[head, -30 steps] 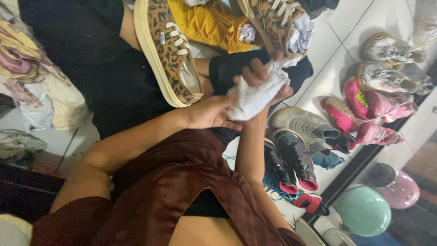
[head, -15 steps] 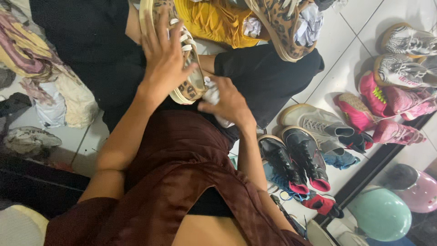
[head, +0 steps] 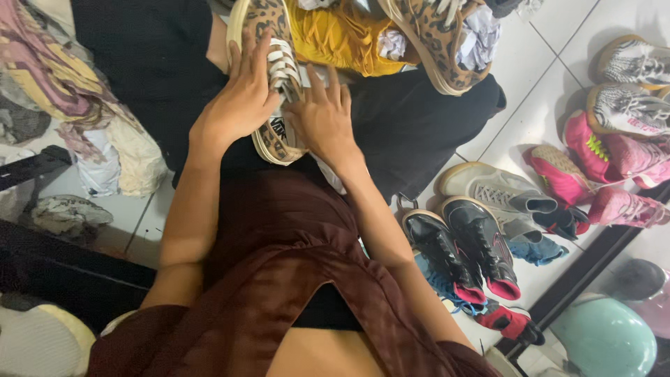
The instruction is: The person stuffs crumpled paper into the interiors of multiple pairs of shoes while sitting on the floor.
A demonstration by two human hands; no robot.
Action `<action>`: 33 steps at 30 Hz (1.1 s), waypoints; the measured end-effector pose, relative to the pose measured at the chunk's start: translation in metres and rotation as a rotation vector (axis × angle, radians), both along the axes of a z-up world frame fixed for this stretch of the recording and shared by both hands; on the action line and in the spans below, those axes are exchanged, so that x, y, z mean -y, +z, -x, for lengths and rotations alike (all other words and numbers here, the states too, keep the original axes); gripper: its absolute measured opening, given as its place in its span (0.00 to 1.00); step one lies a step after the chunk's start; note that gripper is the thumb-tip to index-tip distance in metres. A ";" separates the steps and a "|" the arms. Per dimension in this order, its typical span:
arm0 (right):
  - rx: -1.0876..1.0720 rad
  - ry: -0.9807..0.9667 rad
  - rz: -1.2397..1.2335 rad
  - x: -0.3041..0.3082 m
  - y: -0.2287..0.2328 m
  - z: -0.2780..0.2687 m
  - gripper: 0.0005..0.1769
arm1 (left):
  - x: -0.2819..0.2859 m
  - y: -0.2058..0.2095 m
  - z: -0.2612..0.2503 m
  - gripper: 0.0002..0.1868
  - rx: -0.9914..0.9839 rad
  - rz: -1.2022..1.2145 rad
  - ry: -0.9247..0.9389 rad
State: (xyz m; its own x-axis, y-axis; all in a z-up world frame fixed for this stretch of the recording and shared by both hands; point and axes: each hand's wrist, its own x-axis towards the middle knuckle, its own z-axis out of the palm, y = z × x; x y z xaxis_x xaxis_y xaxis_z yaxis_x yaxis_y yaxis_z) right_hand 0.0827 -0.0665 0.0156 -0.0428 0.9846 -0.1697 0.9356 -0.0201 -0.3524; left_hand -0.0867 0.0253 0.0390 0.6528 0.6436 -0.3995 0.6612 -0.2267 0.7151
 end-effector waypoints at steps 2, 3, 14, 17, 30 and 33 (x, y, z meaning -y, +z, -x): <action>0.203 0.011 -0.166 0.003 -0.030 0.010 0.14 | -0.003 0.007 0.003 0.42 -0.005 -0.017 -0.022; 0.250 -0.032 -0.162 0.004 -0.028 0.014 0.19 | -0.005 0.013 0.003 0.40 -0.002 0.055 0.005; 0.159 -0.127 -0.199 -0.007 -0.031 0.024 0.09 | -0.007 -0.013 0.008 0.44 0.048 -0.109 -0.059; 0.133 -0.093 -0.334 -0.007 -0.006 0.026 0.09 | -0.010 0.003 0.011 0.40 0.069 0.044 -0.012; 0.269 -0.062 -0.388 0.005 0.021 0.028 0.08 | -0.013 -0.007 0.014 0.39 0.064 0.049 -0.049; 0.210 -0.070 -0.413 0.003 0.048 0.036 0.12 | -0.013 -0.011 0.014 0.41 0.083 0.013 -0.066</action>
State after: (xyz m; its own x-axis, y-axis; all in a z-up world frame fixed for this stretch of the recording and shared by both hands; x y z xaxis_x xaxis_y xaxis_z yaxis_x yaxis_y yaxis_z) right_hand 0.0465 -0.0696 0.0633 0.0194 0.9707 0.2394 0.9890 0.0164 -0.1469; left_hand -0.1005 0.0379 0.0276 0.7248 0.5933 -0.3503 0.5835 -0.2581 0.7700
